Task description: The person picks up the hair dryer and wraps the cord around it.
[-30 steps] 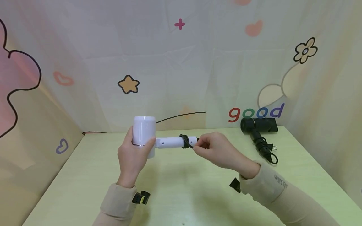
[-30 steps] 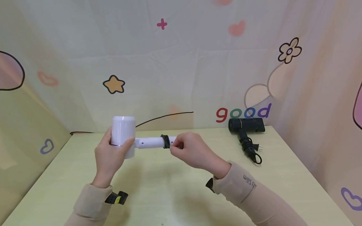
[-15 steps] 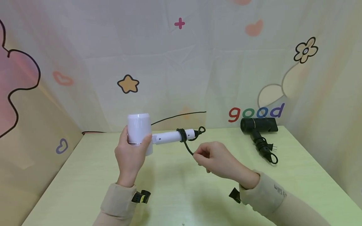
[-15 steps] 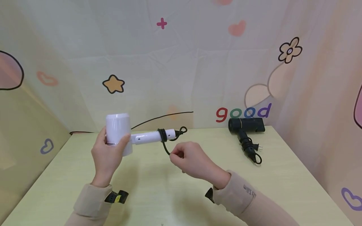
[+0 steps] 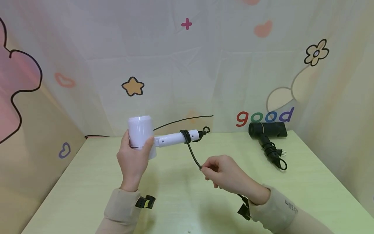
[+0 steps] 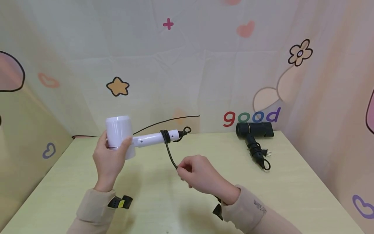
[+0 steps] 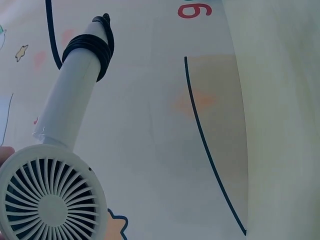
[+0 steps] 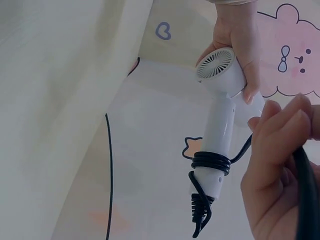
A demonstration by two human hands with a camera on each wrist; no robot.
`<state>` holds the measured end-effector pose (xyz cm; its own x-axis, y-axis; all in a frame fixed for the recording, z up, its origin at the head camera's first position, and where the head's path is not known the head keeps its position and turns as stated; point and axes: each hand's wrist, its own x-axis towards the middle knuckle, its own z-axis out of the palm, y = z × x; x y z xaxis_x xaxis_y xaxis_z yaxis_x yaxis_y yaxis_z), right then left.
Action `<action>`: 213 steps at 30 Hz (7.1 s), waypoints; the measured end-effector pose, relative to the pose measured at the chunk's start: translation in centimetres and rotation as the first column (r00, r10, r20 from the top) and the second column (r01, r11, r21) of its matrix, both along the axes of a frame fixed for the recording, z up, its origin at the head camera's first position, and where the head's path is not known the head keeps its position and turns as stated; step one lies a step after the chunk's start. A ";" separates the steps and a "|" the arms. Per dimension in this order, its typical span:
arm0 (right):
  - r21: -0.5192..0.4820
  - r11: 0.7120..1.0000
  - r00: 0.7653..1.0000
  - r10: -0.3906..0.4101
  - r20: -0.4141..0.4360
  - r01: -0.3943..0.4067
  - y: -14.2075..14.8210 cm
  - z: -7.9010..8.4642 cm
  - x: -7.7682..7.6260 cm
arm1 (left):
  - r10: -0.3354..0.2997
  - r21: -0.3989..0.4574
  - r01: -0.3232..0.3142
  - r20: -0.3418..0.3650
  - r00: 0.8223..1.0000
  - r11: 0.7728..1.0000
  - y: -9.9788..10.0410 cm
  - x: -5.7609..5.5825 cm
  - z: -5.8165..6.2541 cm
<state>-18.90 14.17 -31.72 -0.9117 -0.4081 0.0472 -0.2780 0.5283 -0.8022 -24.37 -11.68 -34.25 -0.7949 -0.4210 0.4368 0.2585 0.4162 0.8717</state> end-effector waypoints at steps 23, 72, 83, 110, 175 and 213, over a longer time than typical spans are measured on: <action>-0.065 0.993 0.995 0.097 0.008 -0.096 0.8 -4.2 -1.8 | -0.068 0.156 0.056 0.070 0.995 0.986 0.5 0.1 0.6; -0.023 0.995 0.995 -0.100 -0.024 0.099 2.6 -6.5 -10.9 | -0.436 0.365 0.309 0.346 0.831 0.878 0.3 0.6 1.4; 0.026 0.999 0.999 -0.036 0.008 0.035 3.4 -3.6 -11.5 | -0.514 0.305 0.421 0.376 0.771 0.854 0.0 0.7 1.0; 0.254 0.964 0.988 0.111 -0.106 -0.081 3.9 2.4 -11.9 | -0.363 -0.168 0.437 0.345 0.866 0.884 1.1 0.4 0.1; -0.230 0.972 0.996 0.070 0.056 -0.055 1.8 -2.1 -4.6 | -0.066 -0.045 0.069 0.064 0.996 0.997 2.3 -0.5 0.7; -0.202 0.977 0.997 0.059 -0.042 -0.066 1.4 -7.3 -6.6 | -0.314 0.241 0.239 0.347 0.884 0.941 1.4 -0.2 0.9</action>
<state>-25.46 15.60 -38.98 -0.8811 -0.4427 0.1665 -0.3353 0.3365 -0.8800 -24.61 -10.31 -33.31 -0.9789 -0.2036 0.0183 -0.0226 0.1968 0.9802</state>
